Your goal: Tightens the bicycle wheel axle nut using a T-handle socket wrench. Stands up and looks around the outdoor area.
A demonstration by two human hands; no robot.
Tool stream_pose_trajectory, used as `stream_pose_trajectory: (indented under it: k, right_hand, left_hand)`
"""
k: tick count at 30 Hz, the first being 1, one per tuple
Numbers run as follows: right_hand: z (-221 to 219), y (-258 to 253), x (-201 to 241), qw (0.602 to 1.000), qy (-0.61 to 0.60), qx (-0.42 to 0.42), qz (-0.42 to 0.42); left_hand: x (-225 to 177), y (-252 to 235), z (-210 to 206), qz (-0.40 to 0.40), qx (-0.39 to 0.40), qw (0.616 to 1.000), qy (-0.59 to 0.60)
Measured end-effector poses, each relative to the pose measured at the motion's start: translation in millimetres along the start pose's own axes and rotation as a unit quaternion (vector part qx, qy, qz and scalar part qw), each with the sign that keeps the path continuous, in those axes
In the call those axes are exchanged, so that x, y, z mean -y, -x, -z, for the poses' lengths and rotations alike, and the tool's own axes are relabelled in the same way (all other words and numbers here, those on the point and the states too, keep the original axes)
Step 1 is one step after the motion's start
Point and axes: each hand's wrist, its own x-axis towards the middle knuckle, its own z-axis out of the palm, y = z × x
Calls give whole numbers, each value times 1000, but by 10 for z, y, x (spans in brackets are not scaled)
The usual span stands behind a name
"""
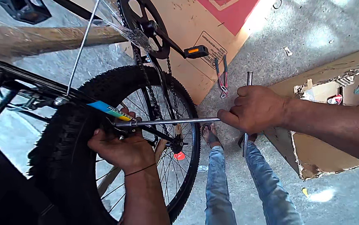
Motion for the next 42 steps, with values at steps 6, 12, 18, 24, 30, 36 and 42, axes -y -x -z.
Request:
stream_pose_trajectory:
  k: [6,12,18,24,30,36,42]
  right_hand:
    - [-4,-4,-25,999,-26,38,-4]
    - [74,-33,-111,997,-40,62,16]
    - [61,-39,-163,994,-78,81,15]
    - [257,85,-46,996,-45,13,-74]
    - [174,133,362,905,-102,-85,-404]
    - [-27,197,782,752,-394,-197,-491]
    - [261,274,636,592,-654,-222,-415]
  left_hand:
    - [47,-11,-8,-15,-2,1000,7]
    - [110,-53,-2,-34,-22,999,14]
    - [126,-49,-24,-44,-34,998,23]
    - [116,-3,156,-22,49,997,60]
    - [-50,66,138,21,74,997,-21]
    - [14,72,210,-8,130,988,-82]
    - [57,91,131,-42,104,988,-110]
